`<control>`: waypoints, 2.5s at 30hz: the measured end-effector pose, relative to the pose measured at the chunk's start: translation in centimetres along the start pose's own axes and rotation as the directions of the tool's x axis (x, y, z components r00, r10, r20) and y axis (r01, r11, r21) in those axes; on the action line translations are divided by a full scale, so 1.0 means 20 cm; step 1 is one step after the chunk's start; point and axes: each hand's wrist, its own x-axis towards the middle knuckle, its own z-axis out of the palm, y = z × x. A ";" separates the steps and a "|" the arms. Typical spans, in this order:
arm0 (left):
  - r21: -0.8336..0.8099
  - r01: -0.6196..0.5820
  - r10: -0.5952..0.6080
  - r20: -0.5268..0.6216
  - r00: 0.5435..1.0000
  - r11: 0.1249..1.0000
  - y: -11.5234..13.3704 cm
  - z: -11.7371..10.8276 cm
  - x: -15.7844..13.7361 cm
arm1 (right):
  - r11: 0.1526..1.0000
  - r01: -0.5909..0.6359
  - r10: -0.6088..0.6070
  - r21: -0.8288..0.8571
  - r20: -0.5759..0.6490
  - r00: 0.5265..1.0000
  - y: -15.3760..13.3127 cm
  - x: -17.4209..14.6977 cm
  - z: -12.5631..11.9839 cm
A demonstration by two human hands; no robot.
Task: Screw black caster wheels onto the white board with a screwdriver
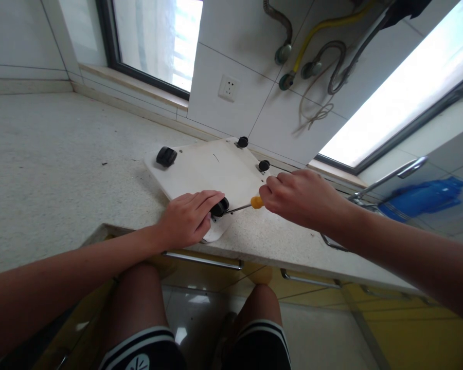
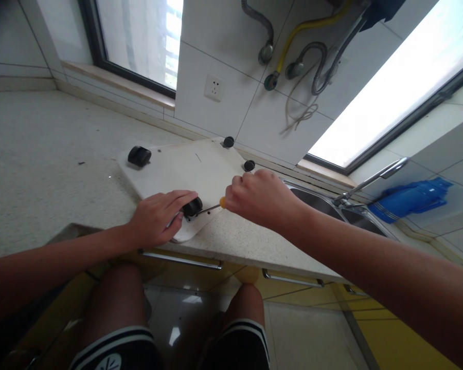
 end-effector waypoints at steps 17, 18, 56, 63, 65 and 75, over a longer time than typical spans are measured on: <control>-0.010 0.003 -0.003 -0.004 1.000 1.000 0.00 0.00 0.00 | 0.999 0.004 -0.006 0.034 0.036 0.999 -0.03 0.00 -0.02; -0.011 0.002 -0.002 -0.003 1.000 1.000 0.00 0.00 0.00 | 0.999 -0.003 0.001 0.041 0.054 0.999 -0.03 0.00 -0.03; -0.024 -0.006 0.006 -0.001 1.000 1.000 -0.01 0.00 0.00 | 0.990 0.128 -0.139 -0.068 -0.206 0.969 -0.05 0.04 -0.12; -0.028 -0.003 0.003 -0.012 1.000 1.000 -0.01 0.00 0.00 | 0.964 0.263 -0.263 -0.036 -0.247 0.932 0.03 0.07 -0.14; -0.026 -0.006 0.005 -0.012 1.000 1.000 -0.01 0.01 0.00 | 0.950 0.306 -0.311 -0.057 -0.228 0.923 0.06 0.07 -0.14; -0.013 0.001 -0.001 0.009 1.000 1.000 -0.01 0.01 -0.01 | 0.960 0.226 -0.274 -0.163 -0.407 0.871 0.00 0.07 -0.09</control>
